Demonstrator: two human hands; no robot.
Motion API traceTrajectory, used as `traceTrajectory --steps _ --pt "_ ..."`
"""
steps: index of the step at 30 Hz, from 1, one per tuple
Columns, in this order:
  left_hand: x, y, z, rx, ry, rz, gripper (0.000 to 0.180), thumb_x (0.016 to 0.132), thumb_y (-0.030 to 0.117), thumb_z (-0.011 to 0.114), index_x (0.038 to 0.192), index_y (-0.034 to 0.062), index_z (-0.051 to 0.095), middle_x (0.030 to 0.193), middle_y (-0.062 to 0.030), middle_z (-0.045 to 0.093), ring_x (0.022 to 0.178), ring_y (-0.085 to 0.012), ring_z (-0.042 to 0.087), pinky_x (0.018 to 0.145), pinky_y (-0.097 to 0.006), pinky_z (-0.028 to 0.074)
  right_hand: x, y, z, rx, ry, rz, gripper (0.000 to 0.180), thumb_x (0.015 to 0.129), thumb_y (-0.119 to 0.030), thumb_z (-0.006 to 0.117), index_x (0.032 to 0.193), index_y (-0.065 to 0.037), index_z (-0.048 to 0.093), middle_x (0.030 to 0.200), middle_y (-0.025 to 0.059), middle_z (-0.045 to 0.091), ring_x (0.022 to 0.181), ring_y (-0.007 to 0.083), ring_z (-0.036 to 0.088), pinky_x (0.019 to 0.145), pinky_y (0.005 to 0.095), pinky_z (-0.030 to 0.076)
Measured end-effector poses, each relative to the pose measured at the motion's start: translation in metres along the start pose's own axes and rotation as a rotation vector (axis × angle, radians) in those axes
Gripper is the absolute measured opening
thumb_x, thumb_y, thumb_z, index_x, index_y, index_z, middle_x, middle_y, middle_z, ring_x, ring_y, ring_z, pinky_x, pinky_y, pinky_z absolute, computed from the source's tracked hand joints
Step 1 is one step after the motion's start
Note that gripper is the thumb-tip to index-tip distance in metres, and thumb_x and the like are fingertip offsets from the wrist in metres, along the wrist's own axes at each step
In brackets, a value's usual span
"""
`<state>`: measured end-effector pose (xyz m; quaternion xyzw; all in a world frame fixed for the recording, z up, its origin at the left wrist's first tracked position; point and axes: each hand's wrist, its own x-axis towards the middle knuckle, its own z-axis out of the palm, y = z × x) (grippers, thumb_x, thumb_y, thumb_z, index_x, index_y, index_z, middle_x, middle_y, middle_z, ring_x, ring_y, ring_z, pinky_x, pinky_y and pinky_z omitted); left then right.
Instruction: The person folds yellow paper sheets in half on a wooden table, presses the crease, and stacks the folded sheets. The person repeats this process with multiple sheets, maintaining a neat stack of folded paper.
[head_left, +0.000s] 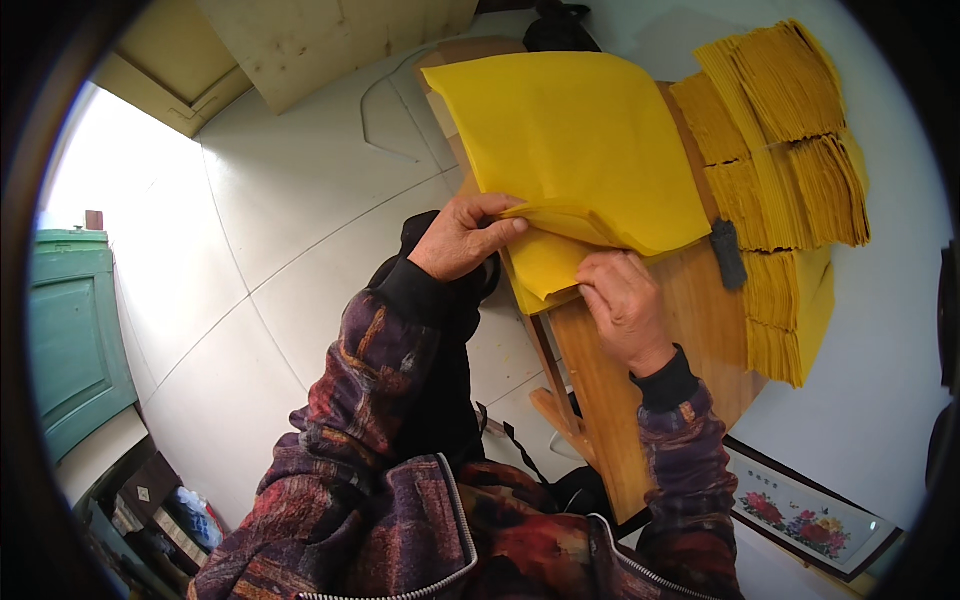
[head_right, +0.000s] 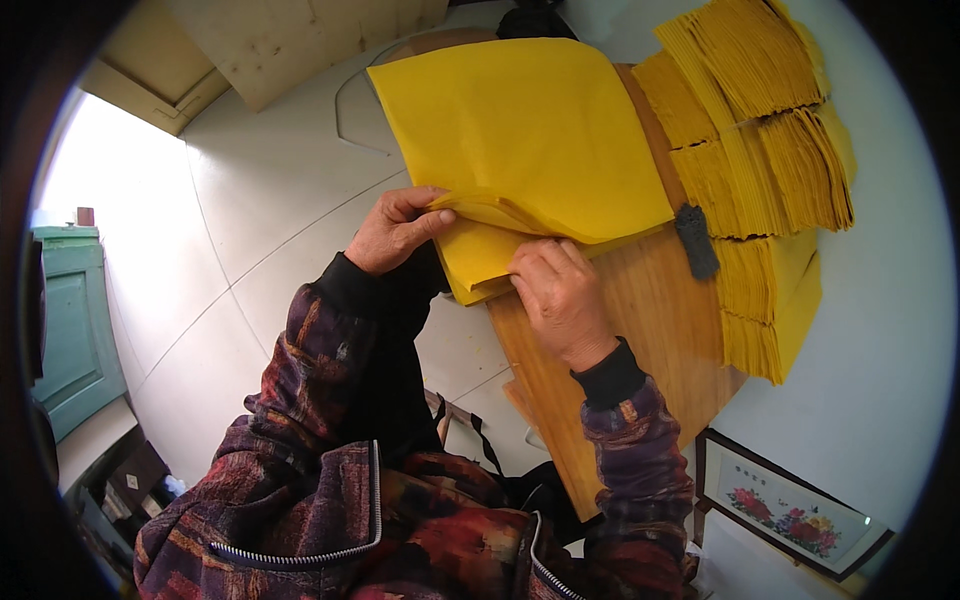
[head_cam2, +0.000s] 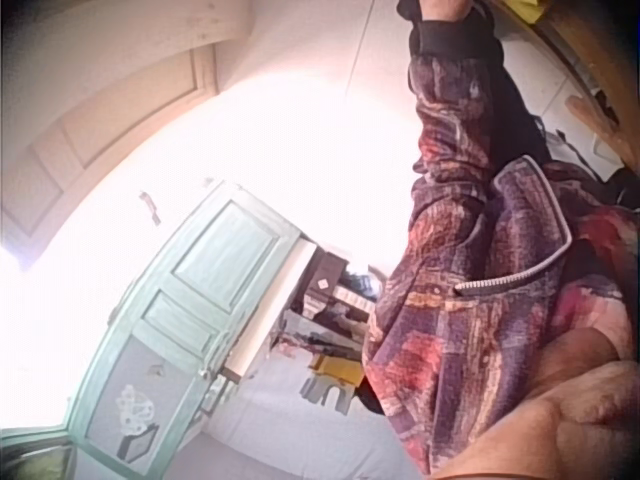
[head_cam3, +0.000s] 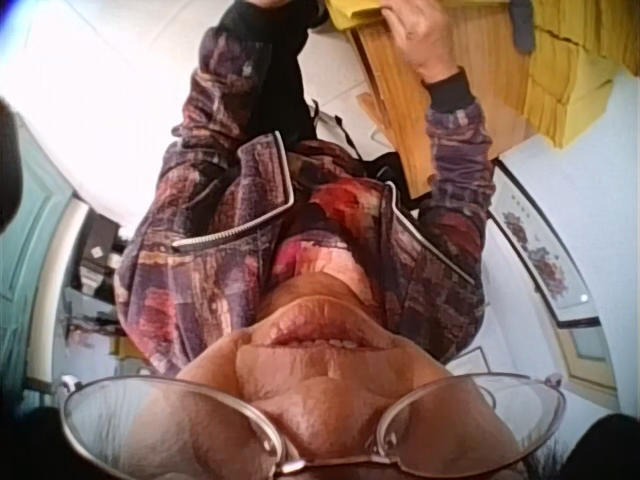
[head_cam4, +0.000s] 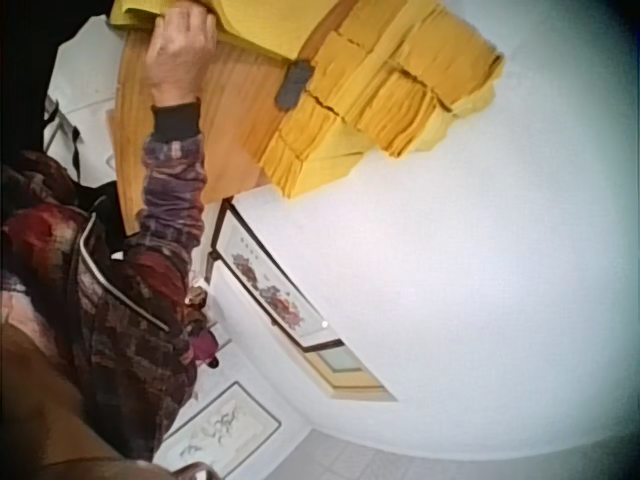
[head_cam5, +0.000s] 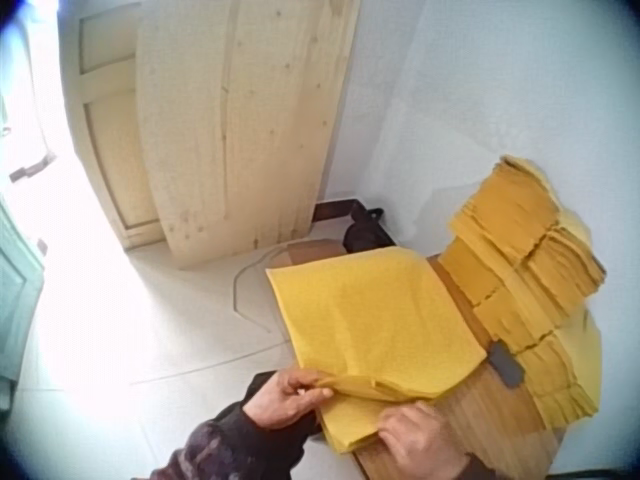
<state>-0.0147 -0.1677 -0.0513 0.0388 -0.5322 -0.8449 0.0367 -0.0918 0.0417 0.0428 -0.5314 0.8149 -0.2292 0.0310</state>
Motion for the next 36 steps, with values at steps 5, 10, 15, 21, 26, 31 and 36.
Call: traceTrajectory --steps 5,10,15,21,26,31,36 --pt "0.000 0.000 0.000 -0.041 -0.014 0.024 0.028 0.092 0.013 0.059 0.114 -0.0027 0.061 0.103 -0.0030 0.065 0.095 -0.0111 0.057 0.087 -0.025 0.045 0.008 0.006 -0.008 0.234 -0.075 0.104 0.013 0.074 0.005 0.064 0.086 -0.001 0.060 0.088 0.0106 0.063 0.082 0.0254 0.059 0.072 0.0314 0.047" --pt "-0.001 -0.002 -0.001 -0.022 -0.010 0.011 0.028 0.092 0.015 0.059 0.114 -0.0024 0.061 0.102 -0.0025 0.065 0.095 -0.0105 0.056 0.086 -0.025 0.045 0.014 0.011 -0.018 0.406 -0.184 0.239 0.007 0.077 0.001 0.063 0.083 0.000 0.059 0.085 0.0112 0.061 0.078 0.0234 0.059 0.068 0.0306 0.047" --pt "-0.001 -0.001 -0.002 -0.019 -0.018 -0.005 0.027 0.093 0.013 0.058 0.112 -0.0045 0.060 0.104 -0.0038 0.064 0.095 -0.0110 0.057 0.086 -0.026 0.045 0.021 0.012 -0.020 0.392 -0.196 0.236 0.006 0.079 -0.001 0.062 0.083 0.000 0.059 0.079 0.0119 0.060 0.073 0.0231 0.059 0.065 0.0298 0.046" --pt "-0.004 0.008 -0.002 0.014 -0.051 0.014 0.031 0.088 0.016 0.064 0.112 -0.0039 0.060 0.105 -0.0046 0.064 0.096 -0.0121 0.057 0.088 -0.027 0.045 0.024 0.000 -0.020 0.361 0.029 0.287 0.004 0.081 0.001 0.061 0.085 0.000 0.058 0.077 0.0116 0.060 0.071 0.0210 0.060 0.063 0.0286 0.046" --pt "-0.007 0.010 0.005 -0.063 -0.044 0.021 0.031 0.086 0.015 0.068 0.111 -0.0037 0.062 0.102 -0.0020 0.064 0.092 -0.0101 0.056 0.083 -0.025 0.045 0.029 -0.006 -0.012 0.257 0.203 0.293 0.004 0.085 -0.002 0.060 0.086 0.001 0.058 0.079 0.0072 0.062 0.071 0.0127 0.057 0.065 0.0266 0.046" --pt "0.000 0.003 0.004 0.028 0.015 0.009 0.025 0.090 0.013 0.063 0.110 -0.0027 0.063 0.098 -0.0011 0.065 0.092 -0.0092 0.056 0.083 -0.025 0.045 0.019 -0.011 -0.010 0.004 0.412 0.153 0.013 0.078 0.000 0.065 0.089 -0.001 0.059 0.088 0.0128 0.060 0.079 0.0268 0.058 0.071 0.0340 0.048" --pt "0.000 -0.003 0.001 0.035 0.036 0.022 0.025 0.092 0.015 0.060 0.109 -0.0034 0.063 0.096 -0.0015 0.065 0.090 -0.0090 0.056 0.082 -0.025 0.046 -0.010 -0.026 0.004 -0.118 0.082 0.016 0.027 0.070 -0.003 0.071 0.096 -0.003 0.062 0.098 0.0087 0.057 0.088 0.0270 0.055 0.077 0.0363 0.047"
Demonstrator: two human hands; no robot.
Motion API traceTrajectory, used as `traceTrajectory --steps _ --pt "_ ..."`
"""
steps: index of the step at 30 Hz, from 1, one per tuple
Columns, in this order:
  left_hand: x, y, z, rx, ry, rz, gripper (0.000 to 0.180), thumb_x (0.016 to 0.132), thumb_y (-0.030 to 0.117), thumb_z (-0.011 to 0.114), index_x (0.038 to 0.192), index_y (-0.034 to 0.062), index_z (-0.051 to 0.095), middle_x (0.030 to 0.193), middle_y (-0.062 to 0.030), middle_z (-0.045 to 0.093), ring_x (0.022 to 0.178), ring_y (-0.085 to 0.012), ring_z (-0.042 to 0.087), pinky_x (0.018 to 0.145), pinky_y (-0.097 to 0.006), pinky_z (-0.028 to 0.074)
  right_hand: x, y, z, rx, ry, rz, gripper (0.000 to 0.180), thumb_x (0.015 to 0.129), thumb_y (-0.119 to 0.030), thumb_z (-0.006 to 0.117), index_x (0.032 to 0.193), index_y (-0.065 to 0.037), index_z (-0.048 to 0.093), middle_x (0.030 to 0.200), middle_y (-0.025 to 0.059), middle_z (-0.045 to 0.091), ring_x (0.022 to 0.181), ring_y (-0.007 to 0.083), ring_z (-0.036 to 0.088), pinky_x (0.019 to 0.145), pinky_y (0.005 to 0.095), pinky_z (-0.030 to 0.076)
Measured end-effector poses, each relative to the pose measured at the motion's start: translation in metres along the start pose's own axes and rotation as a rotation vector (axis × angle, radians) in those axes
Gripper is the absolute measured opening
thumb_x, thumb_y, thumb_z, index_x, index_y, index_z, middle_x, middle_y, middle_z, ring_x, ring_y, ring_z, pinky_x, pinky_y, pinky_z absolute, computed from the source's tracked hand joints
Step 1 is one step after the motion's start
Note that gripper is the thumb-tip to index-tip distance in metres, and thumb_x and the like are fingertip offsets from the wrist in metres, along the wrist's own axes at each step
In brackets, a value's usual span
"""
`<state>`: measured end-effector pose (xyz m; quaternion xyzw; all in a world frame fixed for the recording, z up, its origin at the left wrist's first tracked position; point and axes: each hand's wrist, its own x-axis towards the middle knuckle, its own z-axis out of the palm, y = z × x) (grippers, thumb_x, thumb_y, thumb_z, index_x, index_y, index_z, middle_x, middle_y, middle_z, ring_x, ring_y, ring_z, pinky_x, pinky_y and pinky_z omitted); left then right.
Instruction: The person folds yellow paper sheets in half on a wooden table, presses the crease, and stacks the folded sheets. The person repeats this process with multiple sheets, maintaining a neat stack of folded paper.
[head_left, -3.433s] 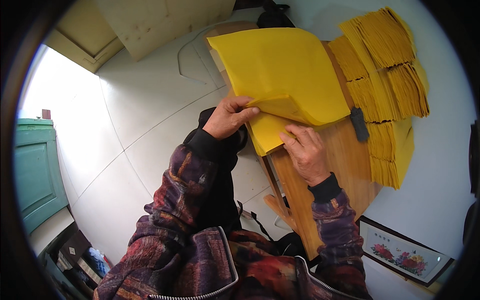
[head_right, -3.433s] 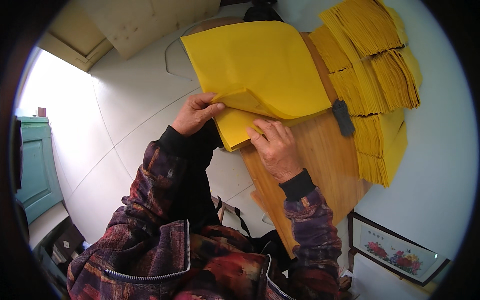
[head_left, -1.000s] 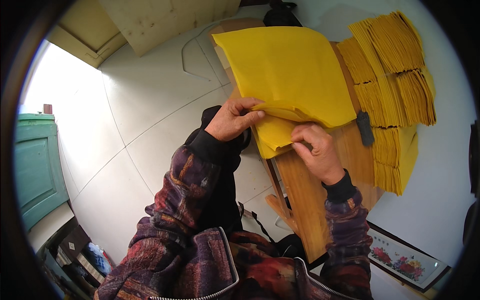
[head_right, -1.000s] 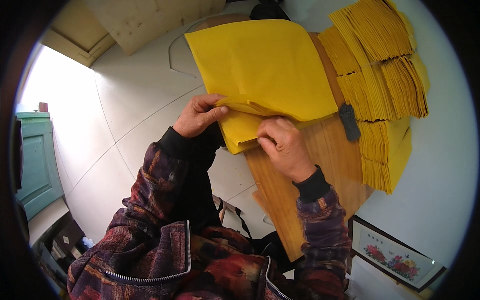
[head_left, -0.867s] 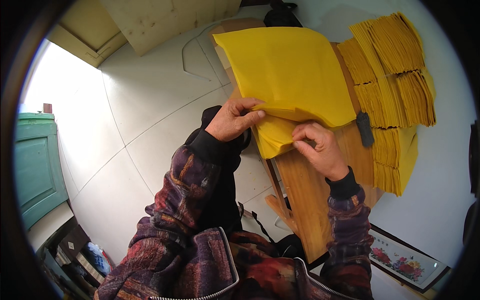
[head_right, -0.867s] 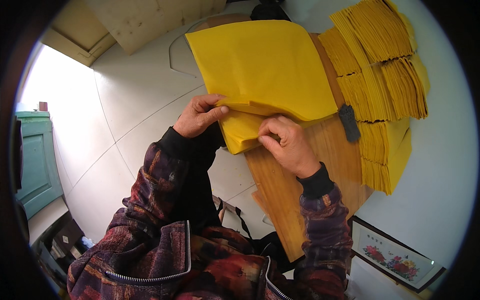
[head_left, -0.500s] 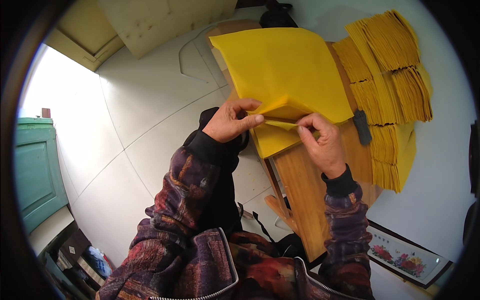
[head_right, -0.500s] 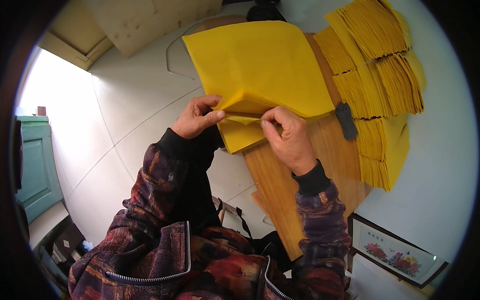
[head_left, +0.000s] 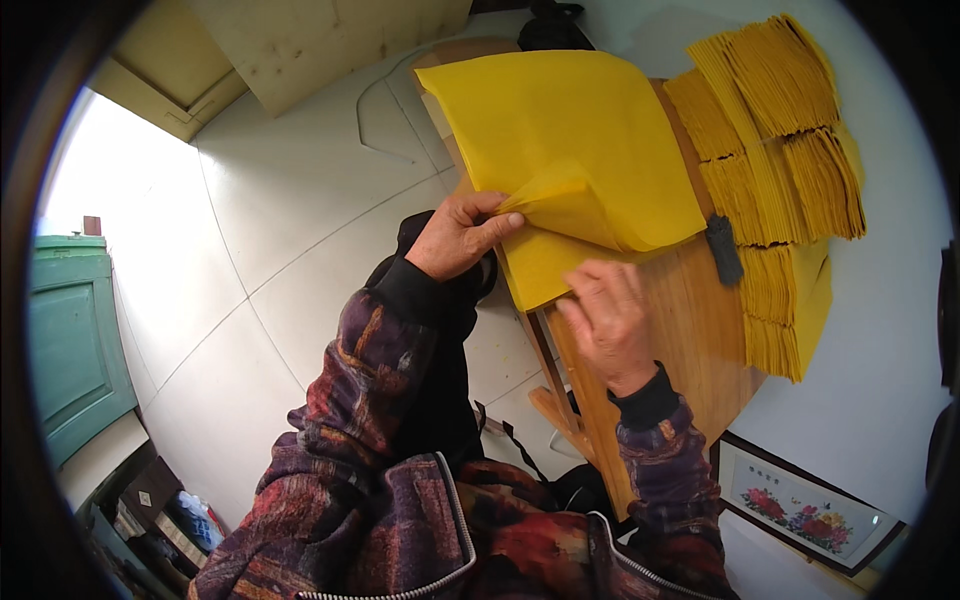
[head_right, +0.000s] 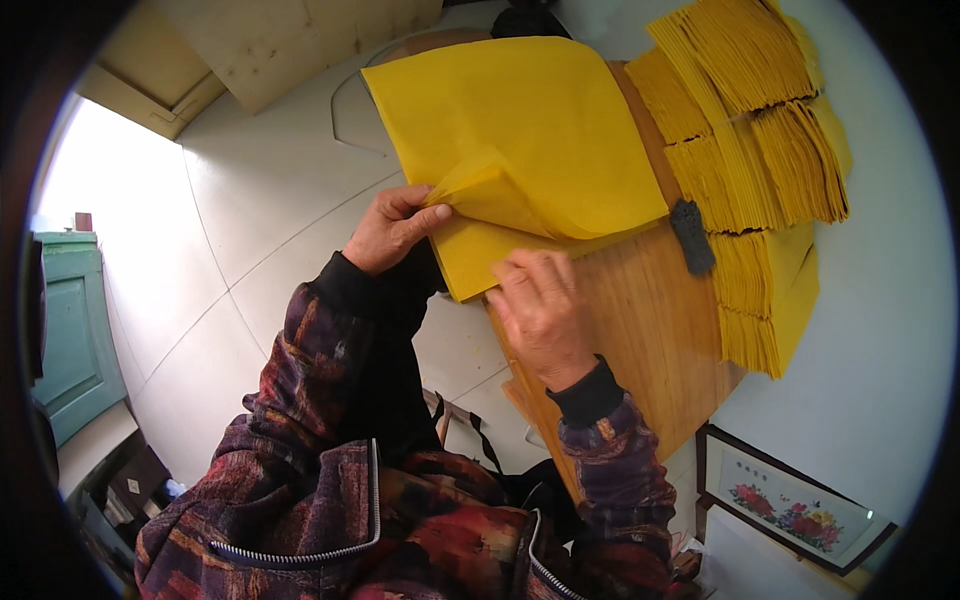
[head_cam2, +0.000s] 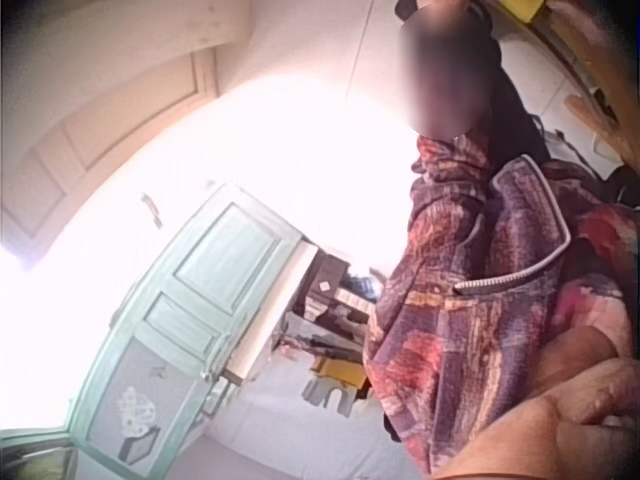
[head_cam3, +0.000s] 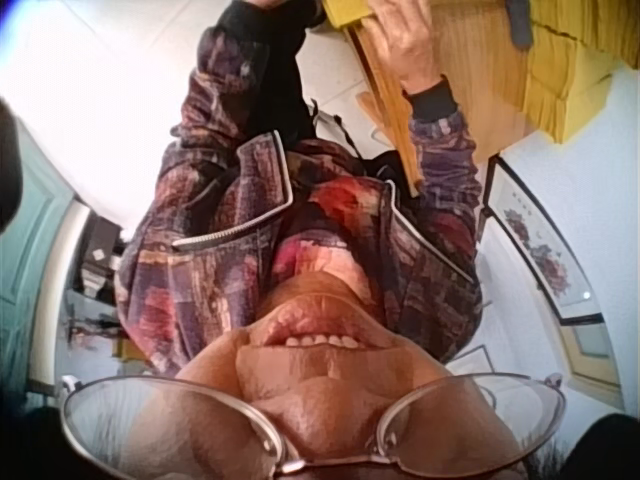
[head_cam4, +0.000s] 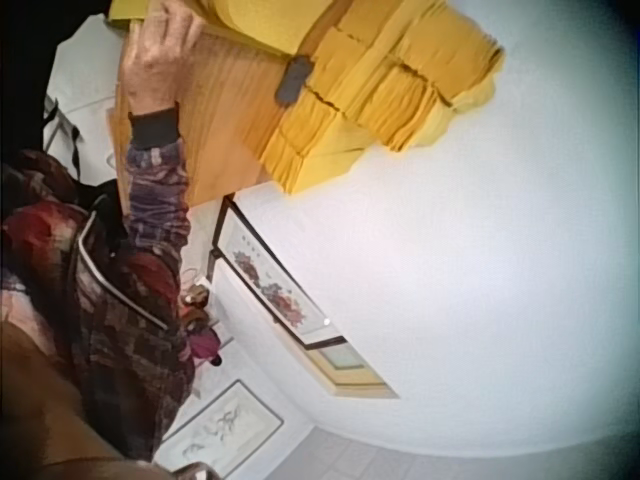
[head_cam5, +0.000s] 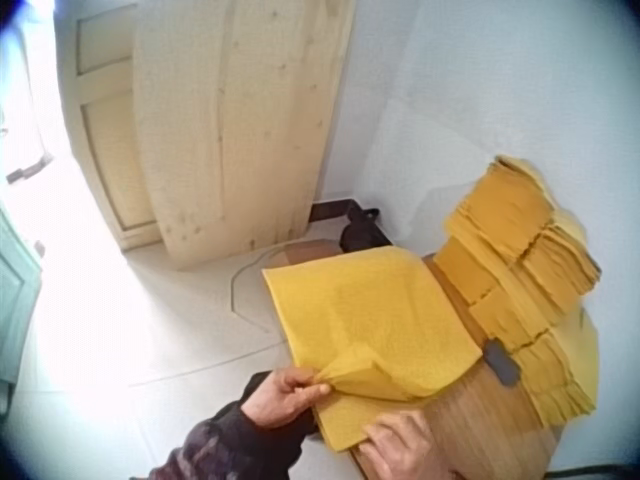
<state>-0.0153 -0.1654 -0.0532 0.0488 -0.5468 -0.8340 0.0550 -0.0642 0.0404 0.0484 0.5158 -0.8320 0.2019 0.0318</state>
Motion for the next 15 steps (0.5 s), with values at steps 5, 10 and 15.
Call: traceTrajectory --steps 5,10,15 --pt "0.001 -0.002 -0.001 -0.014 0.000 -0.001 0.026 0.093 0.014 0.060 0.110 -0.0047 0.062 0.098 -0.0032 0.065 0.090 -0.0101 0.058 0.081 -0.026 0.048 -0.004 0.010 0.015 -0.142 0.009 -0.138 0.021 0.074 -0.002 0.064 0.096 -0.004 0.064 0.095 0.0067 0.058 0.086 0.0245 0.055 0.073 0.0357 0.046" --pt "0.000 -0.001 -0.001 -0.040 -0.022 -0.001 0.026 0.093 0.014 0.059 0.110 -0.0045 0.061 0.099 -0.0034 0.065 0.091 -0.0100 0.058 0.082 -0.026 0.048 0.000 0.016 0.014 -0.107 0.009 -0.161 0.014 0.074 -0.002 0.062 0.089 -0.005 0.062 0.091 0.0062 0.058 0.082 0.0248 0.056 0.069 0.0355 0.046" --pt "-0.001 0.000 0.000 -0.058 -0.024 -0.010 0.025 0.092 0.016 0.060 0.110 -0.0022 0.063 0.098 -0.0013 0.066 0.092 -0.0090 0.056 0.083 -0.025 0.046 0.008 0.018 0.008 0.101 -0.049 -0.029 0.010 0.074 -0.001 0.064 0.082 -0.004 0.058 0.088 0.0084 0.058 0.080 0.0284 0.056 0.069 0.0355 0.047"
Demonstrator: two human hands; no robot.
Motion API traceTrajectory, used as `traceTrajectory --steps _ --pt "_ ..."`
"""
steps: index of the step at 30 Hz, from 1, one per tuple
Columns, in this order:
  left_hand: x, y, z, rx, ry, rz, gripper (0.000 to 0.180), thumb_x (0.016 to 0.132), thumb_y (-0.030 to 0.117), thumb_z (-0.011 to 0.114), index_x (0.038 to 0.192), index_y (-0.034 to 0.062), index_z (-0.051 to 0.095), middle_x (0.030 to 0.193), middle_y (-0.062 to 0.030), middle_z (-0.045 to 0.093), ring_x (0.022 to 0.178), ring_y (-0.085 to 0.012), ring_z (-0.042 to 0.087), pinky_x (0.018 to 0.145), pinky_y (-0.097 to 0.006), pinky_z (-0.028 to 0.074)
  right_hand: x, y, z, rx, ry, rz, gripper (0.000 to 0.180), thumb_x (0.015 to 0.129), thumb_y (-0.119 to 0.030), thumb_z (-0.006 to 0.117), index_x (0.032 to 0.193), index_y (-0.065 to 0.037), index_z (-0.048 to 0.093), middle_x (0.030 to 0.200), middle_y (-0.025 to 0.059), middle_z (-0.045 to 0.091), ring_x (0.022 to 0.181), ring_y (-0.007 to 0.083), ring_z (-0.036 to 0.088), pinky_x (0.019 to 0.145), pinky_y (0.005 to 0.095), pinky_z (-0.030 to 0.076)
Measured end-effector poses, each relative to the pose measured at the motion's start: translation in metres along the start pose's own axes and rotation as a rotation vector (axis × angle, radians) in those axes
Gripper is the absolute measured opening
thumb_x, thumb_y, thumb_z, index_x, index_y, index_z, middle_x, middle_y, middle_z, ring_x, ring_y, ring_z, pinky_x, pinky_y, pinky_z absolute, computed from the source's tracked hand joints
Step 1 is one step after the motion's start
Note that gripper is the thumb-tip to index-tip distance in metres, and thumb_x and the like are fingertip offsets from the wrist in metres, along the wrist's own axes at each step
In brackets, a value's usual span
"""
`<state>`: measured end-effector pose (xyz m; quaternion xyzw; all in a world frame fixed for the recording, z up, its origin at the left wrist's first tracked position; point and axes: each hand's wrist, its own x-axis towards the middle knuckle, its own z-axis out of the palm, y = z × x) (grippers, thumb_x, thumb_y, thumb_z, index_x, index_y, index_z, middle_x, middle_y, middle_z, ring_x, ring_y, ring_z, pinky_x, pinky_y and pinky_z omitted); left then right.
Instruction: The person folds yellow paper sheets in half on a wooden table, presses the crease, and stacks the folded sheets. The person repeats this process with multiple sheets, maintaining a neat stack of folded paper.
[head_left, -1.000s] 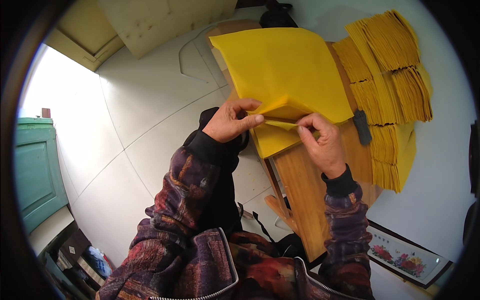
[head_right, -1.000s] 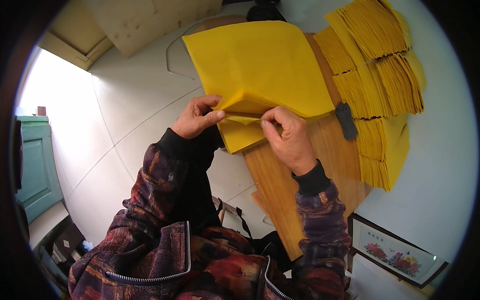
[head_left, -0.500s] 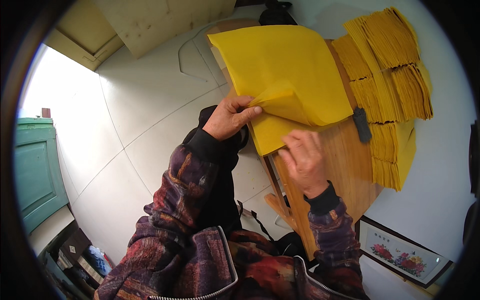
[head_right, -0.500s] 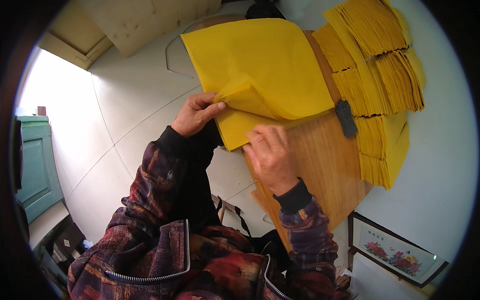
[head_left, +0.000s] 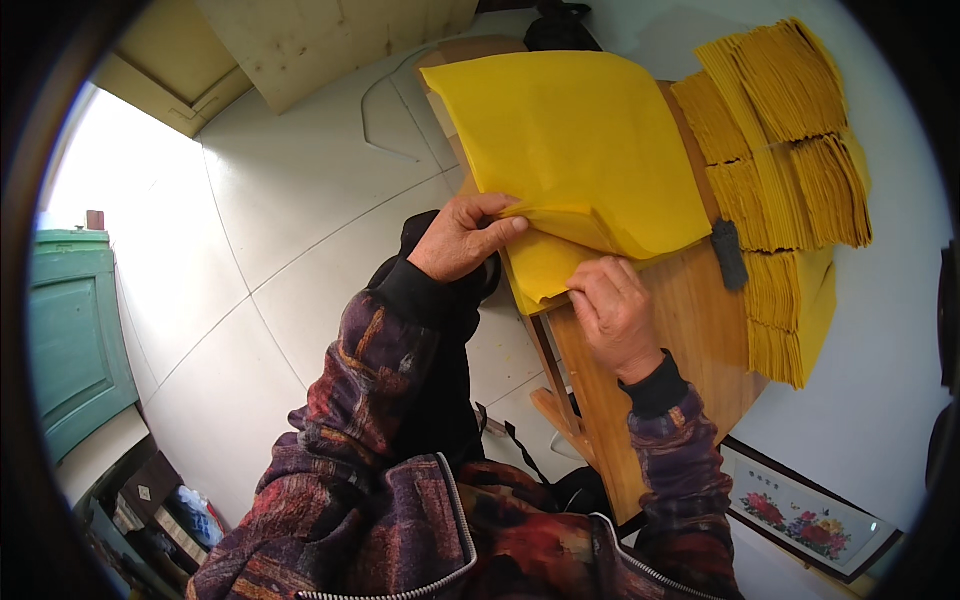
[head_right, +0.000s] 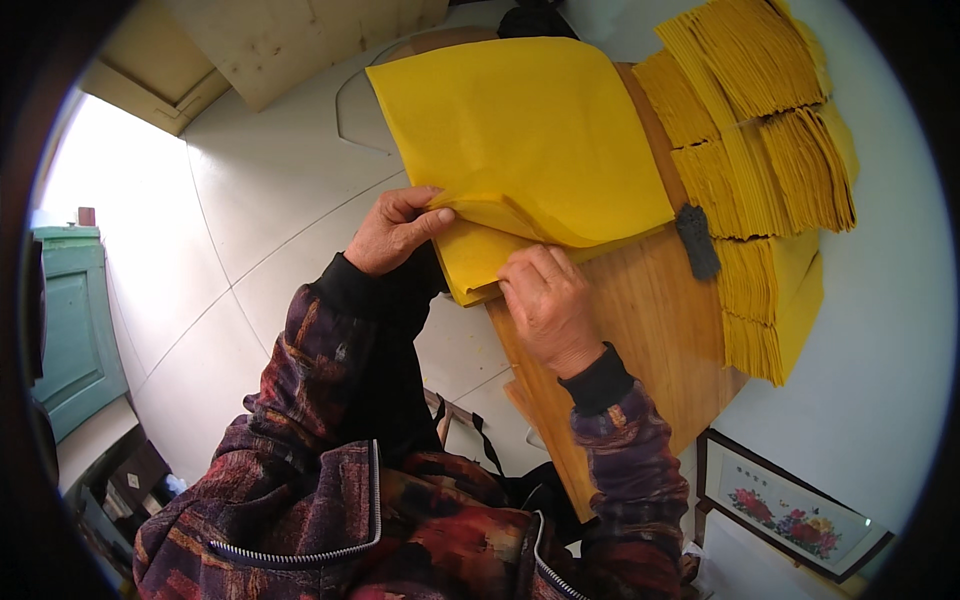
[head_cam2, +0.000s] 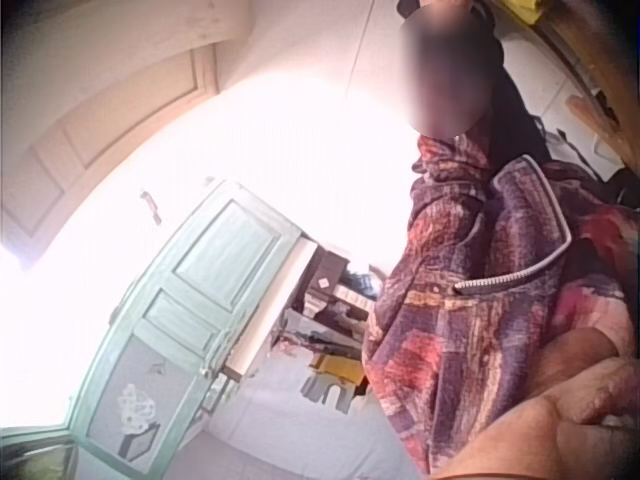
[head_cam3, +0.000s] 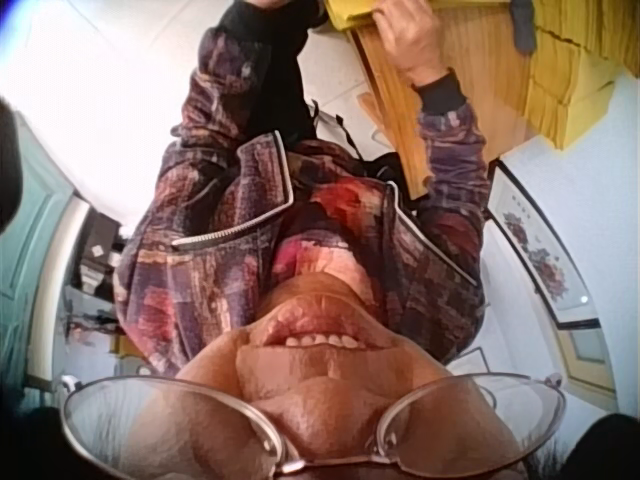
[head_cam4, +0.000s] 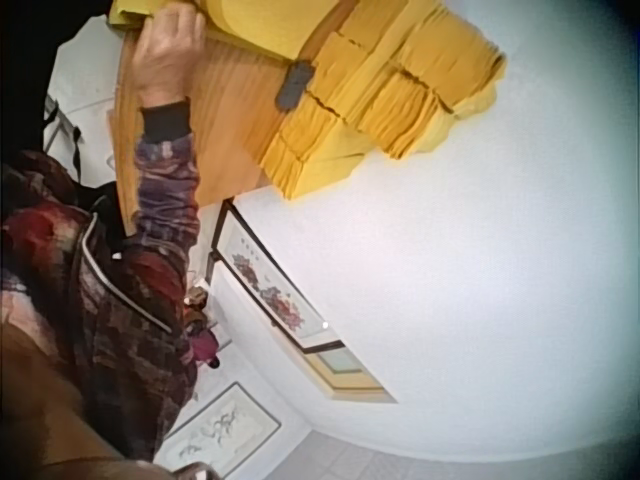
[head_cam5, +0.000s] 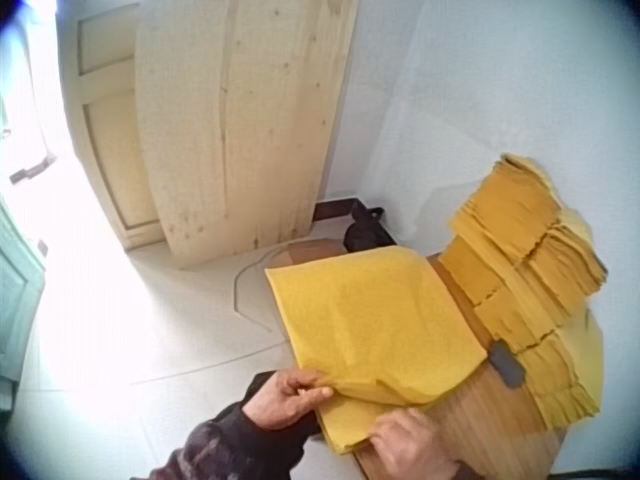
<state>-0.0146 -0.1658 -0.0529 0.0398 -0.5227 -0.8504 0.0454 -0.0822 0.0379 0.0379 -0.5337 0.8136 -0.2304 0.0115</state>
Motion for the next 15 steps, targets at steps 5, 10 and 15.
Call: traceTrajectory --steps 5,10,15 --pt "0.000 0.002 0.000 0.023 -0.003 -0.006 0.026 0.093 0.015 0.059 0.111 -0.0021 0.063 0.100 -0.0021 0.066 0.093 -0.0096 0.056 0.085 -0.025 0.046 0.007 0.005 -0.008 0.194 -0.075 0.080 0.013 0.073 0.001 0.064 0.083 -0.003 0.058 0.083 0.0097 0.057 0.077 0.0301 0.056 0.068 0.0364 0.047" --pt "-0.001 0.003 0.000 0.046 -0.011 0.009 0.026 0.093 0.015 0.059 0.111 -0.0041 0.060 0.102 -0.0035 0.065 0.094 -0.0105 0.058 0.085 -0.026 0.047 0.011 0.009 -0.015 0.380 -0.160 0.190 0.010 0.075 0.000 0.065 0.080 -0.002 0.057 0.078 0.0105 0.058 0.076 0.0290 0.057 0.066 0.0350 0.046" --pt "-0.001 0.004 0.000 0.037 -0.017 0.006 0.026 0.093 0.014 0.059 0.112 -0.0032 0.060 0.103 -0.0029 0.064 0.095 -0.0102 0.057 0.085 -0.026 0.046 0.016 0.008 -0.021 0.414 -0.188 0.259 0.008 0.078 0.002 0.063 0.081 0.000 0.057 0.079 0.0104 0.059 0.076 0.0238 0.057 0.068 0.0298 0.046"
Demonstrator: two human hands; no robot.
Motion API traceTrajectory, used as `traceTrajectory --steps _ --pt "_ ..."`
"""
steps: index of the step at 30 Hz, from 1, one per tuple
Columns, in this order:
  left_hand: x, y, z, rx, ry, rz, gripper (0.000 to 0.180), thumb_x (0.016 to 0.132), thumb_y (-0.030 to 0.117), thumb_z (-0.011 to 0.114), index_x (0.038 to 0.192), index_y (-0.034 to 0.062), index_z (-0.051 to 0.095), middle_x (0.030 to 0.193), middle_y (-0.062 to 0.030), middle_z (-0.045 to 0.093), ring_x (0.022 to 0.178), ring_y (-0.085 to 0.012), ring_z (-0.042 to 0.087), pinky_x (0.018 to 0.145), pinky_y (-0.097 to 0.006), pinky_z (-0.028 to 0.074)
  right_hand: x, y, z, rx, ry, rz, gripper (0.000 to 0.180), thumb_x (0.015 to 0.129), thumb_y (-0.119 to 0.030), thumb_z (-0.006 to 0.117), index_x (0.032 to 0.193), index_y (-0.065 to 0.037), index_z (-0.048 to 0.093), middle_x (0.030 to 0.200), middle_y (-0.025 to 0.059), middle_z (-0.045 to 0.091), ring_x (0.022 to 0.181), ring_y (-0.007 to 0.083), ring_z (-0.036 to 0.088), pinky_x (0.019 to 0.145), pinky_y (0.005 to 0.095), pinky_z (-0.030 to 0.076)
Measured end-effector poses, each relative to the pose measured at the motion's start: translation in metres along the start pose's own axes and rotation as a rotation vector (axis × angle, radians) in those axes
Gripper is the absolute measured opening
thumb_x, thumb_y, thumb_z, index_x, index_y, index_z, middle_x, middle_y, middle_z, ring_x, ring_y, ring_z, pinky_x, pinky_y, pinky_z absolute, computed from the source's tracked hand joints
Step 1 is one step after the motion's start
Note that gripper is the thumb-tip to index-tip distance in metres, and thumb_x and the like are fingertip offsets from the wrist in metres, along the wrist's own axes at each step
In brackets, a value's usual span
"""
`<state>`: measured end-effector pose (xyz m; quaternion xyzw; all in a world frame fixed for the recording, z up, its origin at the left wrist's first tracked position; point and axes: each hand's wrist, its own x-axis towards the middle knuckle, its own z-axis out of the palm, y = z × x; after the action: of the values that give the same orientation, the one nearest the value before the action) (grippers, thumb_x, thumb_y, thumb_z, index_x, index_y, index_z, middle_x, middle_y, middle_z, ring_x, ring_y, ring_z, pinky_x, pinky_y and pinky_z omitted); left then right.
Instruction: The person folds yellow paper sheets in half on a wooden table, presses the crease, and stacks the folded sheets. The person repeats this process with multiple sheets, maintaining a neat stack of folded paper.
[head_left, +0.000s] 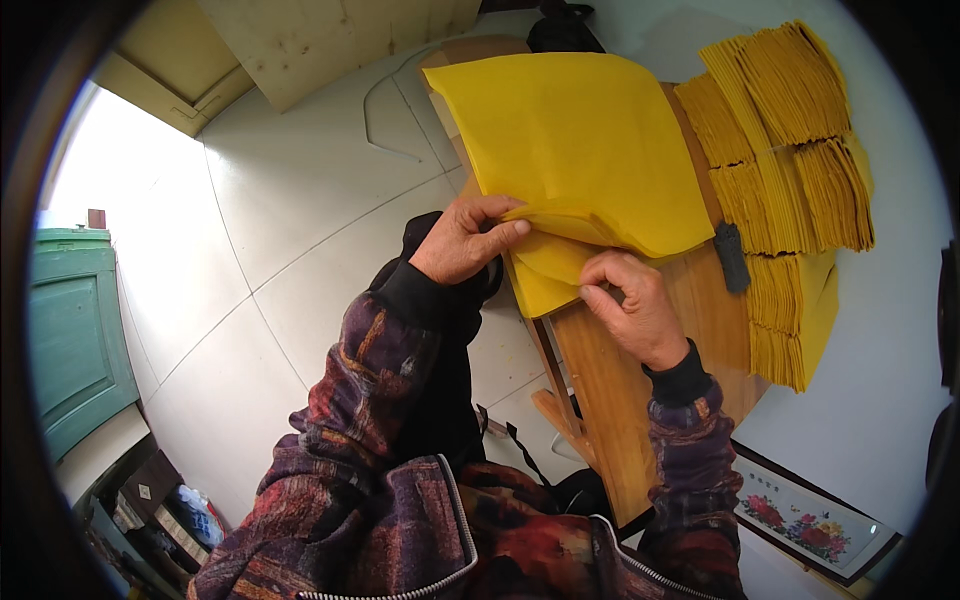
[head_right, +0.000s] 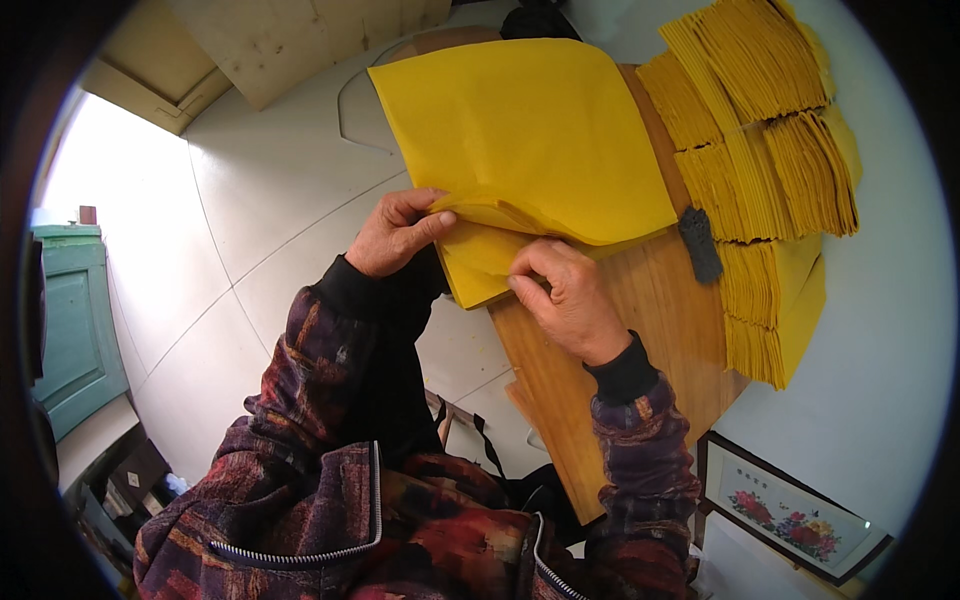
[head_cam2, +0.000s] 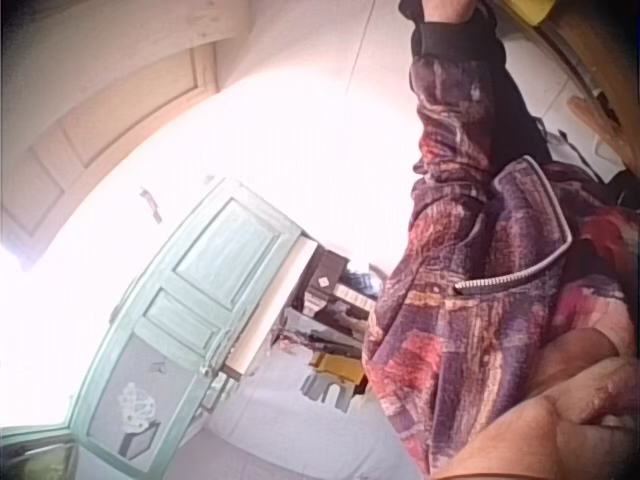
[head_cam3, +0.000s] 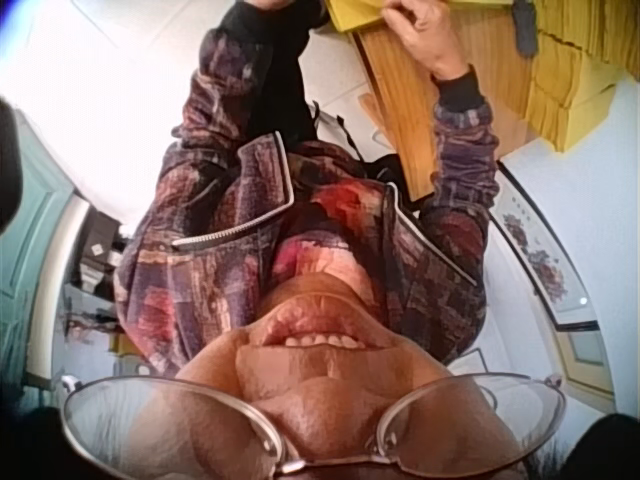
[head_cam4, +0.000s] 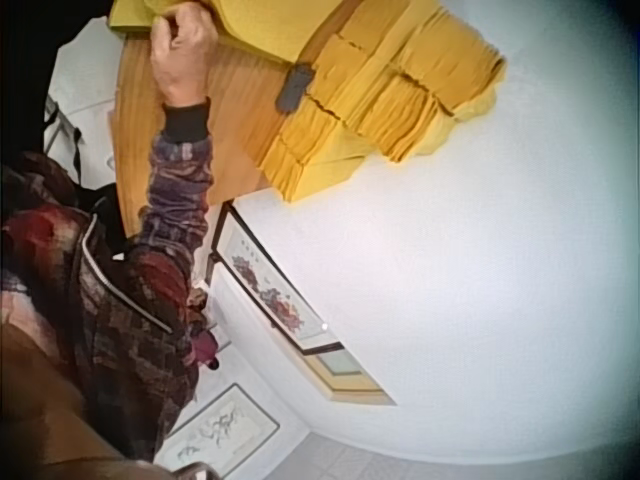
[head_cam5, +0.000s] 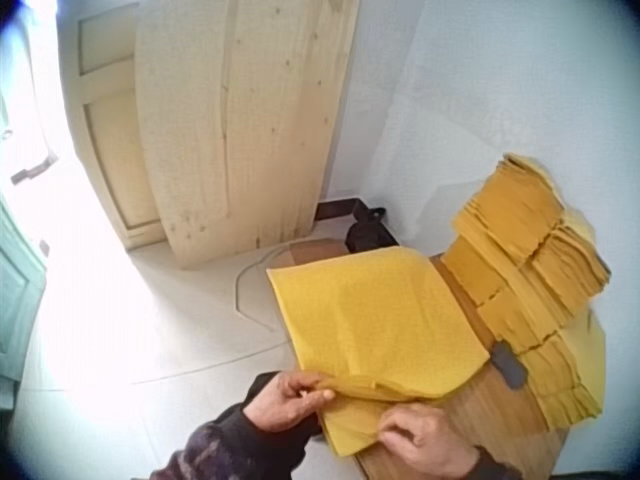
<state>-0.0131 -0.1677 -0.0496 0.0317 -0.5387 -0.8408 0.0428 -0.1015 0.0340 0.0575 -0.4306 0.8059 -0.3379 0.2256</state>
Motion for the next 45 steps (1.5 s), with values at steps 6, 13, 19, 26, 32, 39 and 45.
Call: traceTrajectory --steps 6,13,19,26,32,39,45 --pt "0.000 0.004 -0.002 0.078 0.007 -0.036 0.033 0.090 0.020 0.064 0.112 -0.0040 0.060 0.104 -0.0033 0.064 0.096 -0.0114 0.057 0.086 -0.027 0.045 0.004 -0.011 0.005 -0.282 0.249 -0.205 0.011 0.075 0.001 0.065 0.077 -0.004 0.055 0.076 0.0091 0.054 0.074 0.0282 0.055 0.064 0.0358 0.046" --pt "-0.003 0.009 -0.003 0.079 -0.011 -0.093 0.053 0.073 0.024 0.081 0.113 -0.0034 0.060 0.106 -0.0054 0.064 0.098 -0.0142 0.058 0.088 -0.028 0.045 0.013 -0.016 0.008 -0.426 0.451 -0.257 0.016 0.070 0.001 0.068 0.077 -0.007 0.056 0.082 0.0075 0.053 0.077 0.0279 0.054 0.066 0.0373 0.046" --pt "-0.003 0.010 0.002 0.095 -0.009 -0.039 0.038 0.079 0.018 0.073 0.109 -0.0019 0.062 0.101 -0.0045 0.064 0.095 -0.0143 0.056 0.088 -0.027 0.044 0.013 -0.017 0.008 -0.402 0.497 -0.219 0.017 0.071 0.005 0.067 0.083 -0.003 0.057 0.087 0.0110 0.052 0.083 0.0287 0.053 0.071 0.0362 0.045" --pt "0.000 0.007 0.005 0.177 0.067 0.024 0.020 0.081 0.005 0.061 0.100 -0.0003 0.065 0.098 -0.0044 0.066 0.095 -0.0142 0.058 0.088 -0.027 0.044 0.002 -0.010 0.007 -0.438 0.440 -0.146 0.059 0.068 -0.006 0.075 0.122 -0.005 0.050 0.125 0.0161 0.046 0.114 0.0344 0.046 0.092 0.0398 0.042" --pt "-0.001 0.005 0.000 0.239 0.047 0.034 0.021 0.080 0.001 0.057 0.100 -0.0016 0.064 0.099 -0.0066 0.066 0.096 -0.0154 0.059 0.088 -0.027 0.044 0.005 0.012 0.011 -0.457 0.379 -0.122 0.042 0.064 0.003 0.061 0.105 -0.003 0.055 0.104 0.0143 0.059 0.103 0.0341 0.053 0.089 0.0426 0.040" --pt "0.004 -0.004 0.006 0.141 0.062 0.177 0.056 0.084 -0.004 0.057 0.137 0.0047 0.041 0.127 -0.0101 0.054 0.116 -0.0192 0.053 0.099 -0.030 0.040 0.005 0.018 0.015 -0.652 0.468 -0.230 0.008 0.076 -0.002 0.054 0.083 -0.007 0.055 0.085 0.0070 0.058 0.086 0.0256 0.057 0.077 0.0361 0.045" --pt "0.002 -0.007 0.012 -0.006 0.095 0.205 0.085 0.084 -0.003 0.062 0.150 0.0165 0.012 0.139 -0.0120 0.044 0.122 -0.0237 0.049 0.102 -0.035 0.039 -0.029 0.012 0.004 -0.678 0.553 -0.224 0.006 0.076 -0.005 0.055 0.082 -0.007 0.055 0.085 0.0061 0.058 0.083 0.0236 0.057 0.073 0.0352 0.045"
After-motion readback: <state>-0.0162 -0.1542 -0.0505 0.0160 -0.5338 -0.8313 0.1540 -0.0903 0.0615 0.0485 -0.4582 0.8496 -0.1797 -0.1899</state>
